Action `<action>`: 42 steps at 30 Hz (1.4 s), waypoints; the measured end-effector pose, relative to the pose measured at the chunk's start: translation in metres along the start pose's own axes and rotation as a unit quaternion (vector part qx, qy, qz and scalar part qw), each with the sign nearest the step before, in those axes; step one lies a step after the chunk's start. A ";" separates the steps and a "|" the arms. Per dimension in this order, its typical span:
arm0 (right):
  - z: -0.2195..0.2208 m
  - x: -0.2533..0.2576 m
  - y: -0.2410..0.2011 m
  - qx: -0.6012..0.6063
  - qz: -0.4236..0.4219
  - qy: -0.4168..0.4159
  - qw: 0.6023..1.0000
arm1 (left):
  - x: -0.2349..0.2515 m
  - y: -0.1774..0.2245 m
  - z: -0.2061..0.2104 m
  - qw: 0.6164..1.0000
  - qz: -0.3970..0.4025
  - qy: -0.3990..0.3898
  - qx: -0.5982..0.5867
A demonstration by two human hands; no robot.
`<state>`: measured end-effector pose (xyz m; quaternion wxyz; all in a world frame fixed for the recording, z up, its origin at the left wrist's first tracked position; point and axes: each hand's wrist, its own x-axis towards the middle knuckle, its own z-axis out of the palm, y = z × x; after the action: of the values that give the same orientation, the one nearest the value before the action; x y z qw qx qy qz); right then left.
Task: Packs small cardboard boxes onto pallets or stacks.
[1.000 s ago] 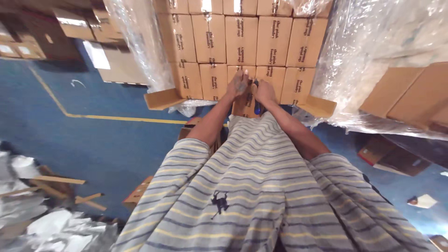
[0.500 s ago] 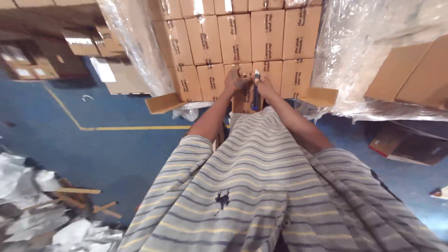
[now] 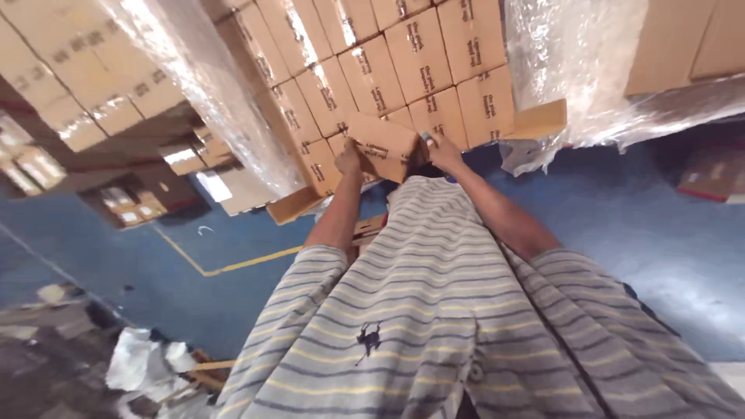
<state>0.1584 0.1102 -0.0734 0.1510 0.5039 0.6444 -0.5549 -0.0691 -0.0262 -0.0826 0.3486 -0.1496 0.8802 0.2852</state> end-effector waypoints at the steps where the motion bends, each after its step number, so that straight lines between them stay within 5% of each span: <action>1: 0.009 -0.002 0.006 0.006 0.001 -0.002 1.000 | 0.004 -0.001 -0.001 1.000 0.000 -0.004 -0.006; 12: 0.084 -0.022 -0.004 0.092 0.060 0.093 0.990 | -0.022 0.003 -0.007 0.998 0.002 -0.029 -0.055; 15: 0.092 -0.019 0.003 0.152 0.061 0.113 0.980 | -0.074 0.051 -0.018 0.989 -0.128 -0.046 -0.051; 18: 0.096 -0.012 0.014 0.171 0.020 0.099 0.980 | -0.012 -0.001 -0.007 0.996 0.013 -0.039 -0.080; 24: 0.116 -0.052 0.035 -0.023 -0.019 -0.018 0.999 | 0.004 -0.003 -0.009 0.993 -0.021 -0.064 -0.099; 26: 0.119 -0.069 0.039 -0.040 0.030 0.032 0.998 | 0.005 -0.003 -0.014 0.980 -0.003 -0.122 -0.159; 29: 0.107 -0.076 0.029 -0.008 0.073 0.196 0.978 | 0.010 -0.023 -0.033 0.947 0.037 -0.198 -0.249; 31: 0.094 -0.062 0.012 -0.068 0.024 0.234 0.970 | 0.013 -0.038 -0.046 0.932 0.074 -0.241 -0.262; 37: 0.062 -0.014 -0.053 -0.365 -0.167 0.100 0.911 | 0.008 -0.065 -0.053 0.940 0.100 -0.230 -0.233; 39: 0.041 -0.007 -0.060 -0.374 -0.207 0.086 0.900 | 0.014 -0.069 -0.056 0.948 0.100 -0.233 -0.193; 42: 0.015 -0.004 -0.070 -0.282 -0.159 0.121 0.938 | 0.021 -0.070 -0.058 0.951 0.149 -0.254 -0.097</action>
<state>0.0975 0.1038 -0.0361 0.1179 0.3947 0.8596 -0.3022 -0.0822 -0.1179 -0.0906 0.4980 0.0279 0.7427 0.4469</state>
